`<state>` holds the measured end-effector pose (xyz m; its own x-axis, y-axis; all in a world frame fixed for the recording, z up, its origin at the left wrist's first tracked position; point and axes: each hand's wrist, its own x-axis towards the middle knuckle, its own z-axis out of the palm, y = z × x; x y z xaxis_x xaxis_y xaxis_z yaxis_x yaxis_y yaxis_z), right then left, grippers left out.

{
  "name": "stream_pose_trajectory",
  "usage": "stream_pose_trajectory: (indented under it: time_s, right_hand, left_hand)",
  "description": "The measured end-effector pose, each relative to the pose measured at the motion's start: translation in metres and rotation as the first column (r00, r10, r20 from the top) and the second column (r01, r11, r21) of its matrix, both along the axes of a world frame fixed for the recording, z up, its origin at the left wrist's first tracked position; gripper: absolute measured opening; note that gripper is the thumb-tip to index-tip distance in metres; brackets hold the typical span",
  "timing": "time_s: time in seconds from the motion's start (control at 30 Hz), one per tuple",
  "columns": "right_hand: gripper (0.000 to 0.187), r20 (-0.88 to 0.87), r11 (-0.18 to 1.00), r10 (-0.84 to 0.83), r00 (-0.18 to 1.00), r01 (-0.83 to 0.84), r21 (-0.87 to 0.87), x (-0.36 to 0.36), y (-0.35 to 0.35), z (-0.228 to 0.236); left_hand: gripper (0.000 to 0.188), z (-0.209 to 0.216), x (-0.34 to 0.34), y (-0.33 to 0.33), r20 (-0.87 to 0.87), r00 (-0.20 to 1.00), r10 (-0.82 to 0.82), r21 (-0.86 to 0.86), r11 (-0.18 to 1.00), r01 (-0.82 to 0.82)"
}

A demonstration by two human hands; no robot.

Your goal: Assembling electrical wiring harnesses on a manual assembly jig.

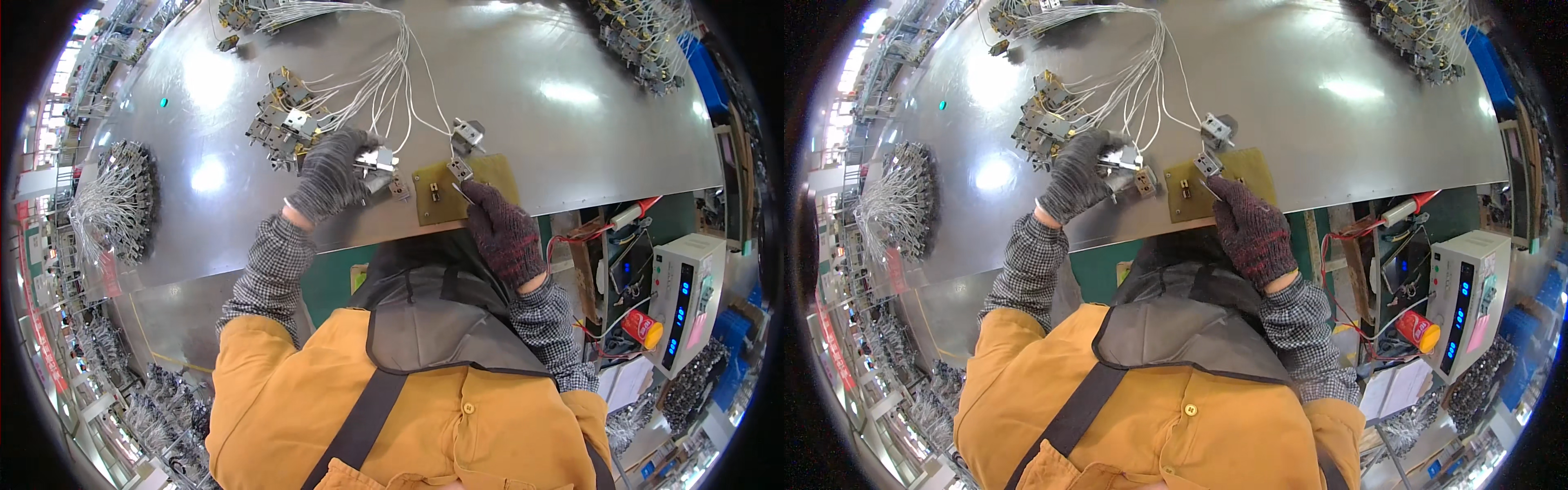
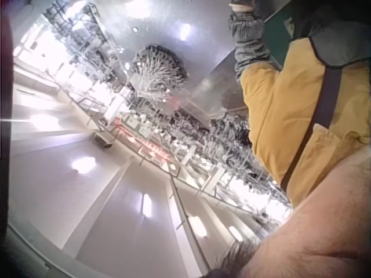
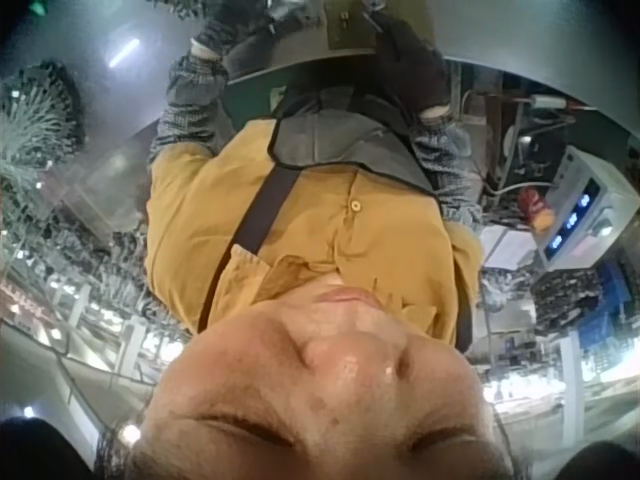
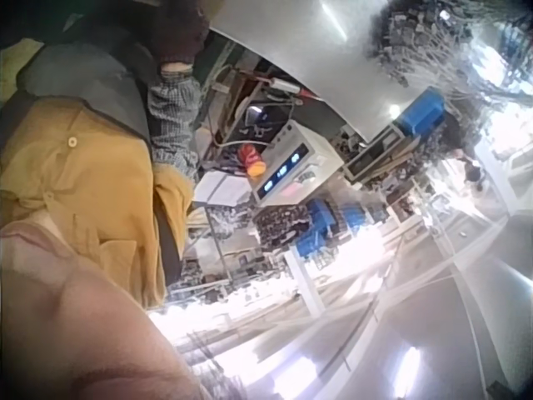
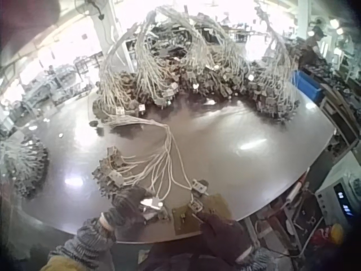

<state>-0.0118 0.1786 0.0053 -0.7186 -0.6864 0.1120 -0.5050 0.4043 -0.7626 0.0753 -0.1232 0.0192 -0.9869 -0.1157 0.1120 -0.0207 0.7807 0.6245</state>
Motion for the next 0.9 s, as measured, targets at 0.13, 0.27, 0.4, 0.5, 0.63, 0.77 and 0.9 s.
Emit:
stream_pose_trajectory:
  time_s: [0.13, 0.27, 0.4, 0.5, 0.63, 0.77, 0.9]
  right_hand:
    - [0.029, 0.009, 1.000, 0.015, 1.000, -0.015, 0.002, 0.003, 0.001, 0.002]
    - [0.026, 0.045, 1.000, 0.001, 0.999, -0.001, 0.012, -0.006, 0.003, -0.004]
    - [0.022, 0.078, 0.994, -0.098, 0.992, 0.094, 0.058, -0.023, 0.013, -0.009]
    - [0.020, 0.050, 0.988, -0.146, 0.988, 0.143, 0.060, -0.024, 0.019, -0.006]
    - [0.019, 0.112, 0.983, -0.184, 0.977, 0.180, 0.039, -0.021, 0.021, -0.005]
    - [0.020, 0.074, 0.982, -0.186, 0.980, 0.184, 0.030, -0.017, 0.018, -0.007]
    - [0.021, 0.190, 0.990, -0.139, 0.972, 0.133, 0.043, -0.010, 0.014, 0.001]
  left_hand:
    - [0.044, -0.008, -0.001, 0.028, 0.102, 0.985, 0.138, 0.660, 0.731, -0.171]
    - [0.046, -0.013, -0.010, 0.054, 0.037, 0.990, 0.138, 0.894, 0.438, -0.095]
    - [0.044, -0.035, -0.027, 0.040, -0.042, 0.996, -0.077, 0.231, 0.969, 0.084]
    - [0.041, -0.026, -0.033, 0.036, 0.168, 0.967, -0.192, 0.184, 0.970, 0.161]
    - [0.045, -0.027, -0.037, 0.036, 0.125, 0.961, -0.246, 0.091, 0.967, 0.236]
    - [0.043, -0.012, -0.037, 0.054, 0.143, 0.951, -0.274, -0.047, 0.958, 0.283]
    - [0.054, -0.021, -0.030, 0.079, 0.105, 0.958, -0.267, -0.223, 0.933, 0.284]
